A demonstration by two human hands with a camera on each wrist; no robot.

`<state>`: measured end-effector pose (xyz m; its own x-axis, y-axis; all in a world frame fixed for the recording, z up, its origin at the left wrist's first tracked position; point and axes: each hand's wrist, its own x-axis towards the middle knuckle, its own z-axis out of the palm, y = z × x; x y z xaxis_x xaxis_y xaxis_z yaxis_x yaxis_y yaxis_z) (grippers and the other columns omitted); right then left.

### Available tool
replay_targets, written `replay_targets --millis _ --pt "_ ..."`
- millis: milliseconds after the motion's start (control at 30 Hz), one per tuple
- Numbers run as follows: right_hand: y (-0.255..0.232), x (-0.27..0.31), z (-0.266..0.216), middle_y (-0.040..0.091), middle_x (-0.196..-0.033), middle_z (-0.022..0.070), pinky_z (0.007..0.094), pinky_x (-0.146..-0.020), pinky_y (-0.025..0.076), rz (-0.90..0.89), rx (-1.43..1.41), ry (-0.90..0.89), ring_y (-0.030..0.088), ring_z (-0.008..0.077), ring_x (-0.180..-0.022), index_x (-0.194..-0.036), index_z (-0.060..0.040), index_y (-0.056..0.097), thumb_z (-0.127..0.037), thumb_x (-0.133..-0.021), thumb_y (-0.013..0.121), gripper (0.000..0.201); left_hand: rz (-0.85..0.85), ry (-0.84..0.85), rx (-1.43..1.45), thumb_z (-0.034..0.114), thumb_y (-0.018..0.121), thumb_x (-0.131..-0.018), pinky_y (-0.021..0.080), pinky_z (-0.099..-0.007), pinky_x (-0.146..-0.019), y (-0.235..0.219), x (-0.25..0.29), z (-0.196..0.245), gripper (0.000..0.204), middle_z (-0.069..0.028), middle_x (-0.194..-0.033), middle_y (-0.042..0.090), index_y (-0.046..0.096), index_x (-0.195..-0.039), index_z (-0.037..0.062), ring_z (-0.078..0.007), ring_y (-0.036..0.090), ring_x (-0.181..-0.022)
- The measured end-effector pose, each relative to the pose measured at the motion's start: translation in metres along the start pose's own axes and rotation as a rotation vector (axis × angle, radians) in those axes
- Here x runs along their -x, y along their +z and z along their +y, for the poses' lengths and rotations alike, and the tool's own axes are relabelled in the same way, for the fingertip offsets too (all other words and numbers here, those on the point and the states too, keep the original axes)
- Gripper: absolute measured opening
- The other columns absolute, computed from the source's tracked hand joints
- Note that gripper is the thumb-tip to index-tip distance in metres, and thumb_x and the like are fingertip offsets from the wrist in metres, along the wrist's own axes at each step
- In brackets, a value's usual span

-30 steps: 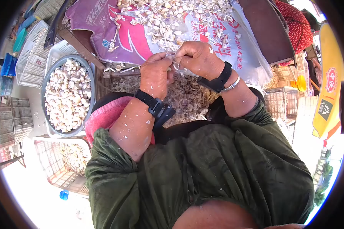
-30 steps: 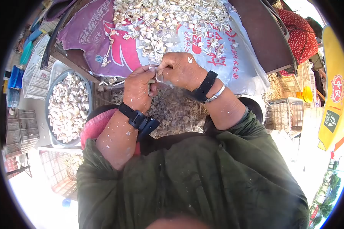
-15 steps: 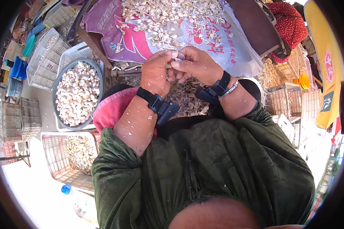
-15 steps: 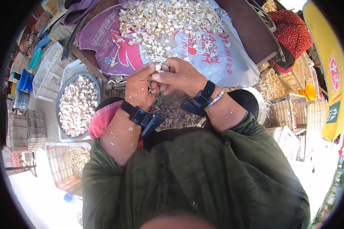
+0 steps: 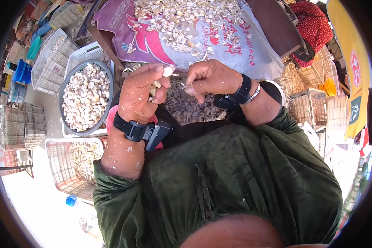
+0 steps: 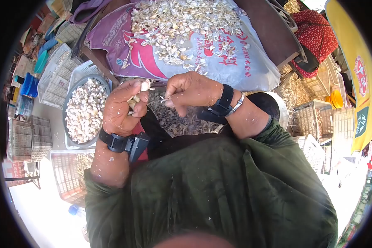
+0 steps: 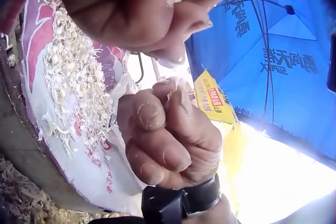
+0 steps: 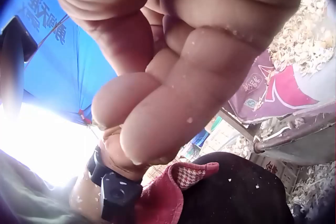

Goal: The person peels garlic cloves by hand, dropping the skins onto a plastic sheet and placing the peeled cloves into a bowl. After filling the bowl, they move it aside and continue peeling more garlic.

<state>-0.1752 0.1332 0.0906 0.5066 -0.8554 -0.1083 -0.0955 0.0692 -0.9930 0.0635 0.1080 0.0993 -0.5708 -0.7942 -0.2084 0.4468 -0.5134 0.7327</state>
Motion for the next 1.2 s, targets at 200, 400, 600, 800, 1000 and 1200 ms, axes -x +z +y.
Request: replay_targets --millis 200,400,600,800,1000,1200 --pt "-0.048 -0.005 0.019 0.066 -0.077 0.0103 0.0309 -0.061 0.052 -0.057 0.811 -0.098 0.066 0.0160 -0.065 -0.092 0.0023 0.064 -0.011 -0.088 0.066 0.014 -0.015 0.242 0.267 0.014 0.048 -0.099 0.037 -0.0240 -0.044 -0.066 0.074 0.055 0.020 -0.0108 -0.082 0.055 0.056 -0.108 -0.0015 -0.0122 0.045 -0.057" --pt "-0.107 -0.039 0.038 0.068 -0.078 0.0123 0.0361 -0.066 0.053 0.328 0.930 0.067 0.068 0.0260 -0.074 -0.088 -0.0064 0.067 -0.010 -0.086 0.058 0.010 0.862 0.413 -0.078 0.012 0.050 -0.098 0.037 -0.0186 -0.043 -0.259 0.173 0.035 0.018 -0.0085 -0.093 0.061 0.057 -0.107 -0.0009 -0.0132 0.059 -0.072" --pt "-0.150 -0.091 0.077 0.069 -0.084 0.0135 0.0376 -0.070 0.053 0.398 1.107 -0.075 0.067 0.0301 -0.077 -0.098 -0.0054 0.066 -0.007 -0.086 0.057 0.015 1.473 0.118 0.001 0.044 0.057 -0.084 0.046 -0.0511 -0.087 -0.321 0.260 -0.013 0.065 -0.0132 -0.144 0.024 0.038 -0.137 0.0110 -0.0349 0.038 -0.119" --pt "-0.169 -0.134 0.121 0.067 -0.099 0.0141 0.0410 -0.081 0.052 0.253 1.239 -0.025 0.065 0.0323 -0.091 -0.106 -0.0096 0.064 -0.009 -0.086 0.061 0.020 1.289 0.093 -0.598 0.028 0.051 -0.092 0.050 -0.0428 -0.082 -0.379 0.286 -0.027 0.045 -0.0164 -0.134 0.044 0.046 -0.130 0.0049 -0.0278 0.050 -0.114" --pt "-0.156 -0.133 0.106 0.069 -0.099 0.0126 0.0392 -0.079 0.052 0.324 1.122 0.215 0.065 0.0325 -0.090 -0.101 -0.0144 0.068 -0.015 -0.083 0.061 0.020 0.936 0.311 -0.173 0.021 0.045 -0.098 0.048 -0.0287 -0.066 -0.244 0.211 0.045 0.034 -0.0129 -0.117 0.058 0.052 -0.123 -0.0017 -0.0186 0.059 -0.093" --pt "-0.169 -0.100 0.092 0.067 -0.090 0.0075 0.0335 -0.070 0.057 0.415 0.168 0.320 0.066 0.0173 -0.076 -0.100 -0.0030 0.065 -0.011 -0.084 0.066 0.017 0.365 0.414 -0.186 0.021 0.048 -0.097 0.040 -0.0234 -0.054 -0.056 0.091 0.088 0.029 -0.0108 -0.094 0.061 0.055 -0.111 -0.0038 -0.0131 0.055 -0.072"
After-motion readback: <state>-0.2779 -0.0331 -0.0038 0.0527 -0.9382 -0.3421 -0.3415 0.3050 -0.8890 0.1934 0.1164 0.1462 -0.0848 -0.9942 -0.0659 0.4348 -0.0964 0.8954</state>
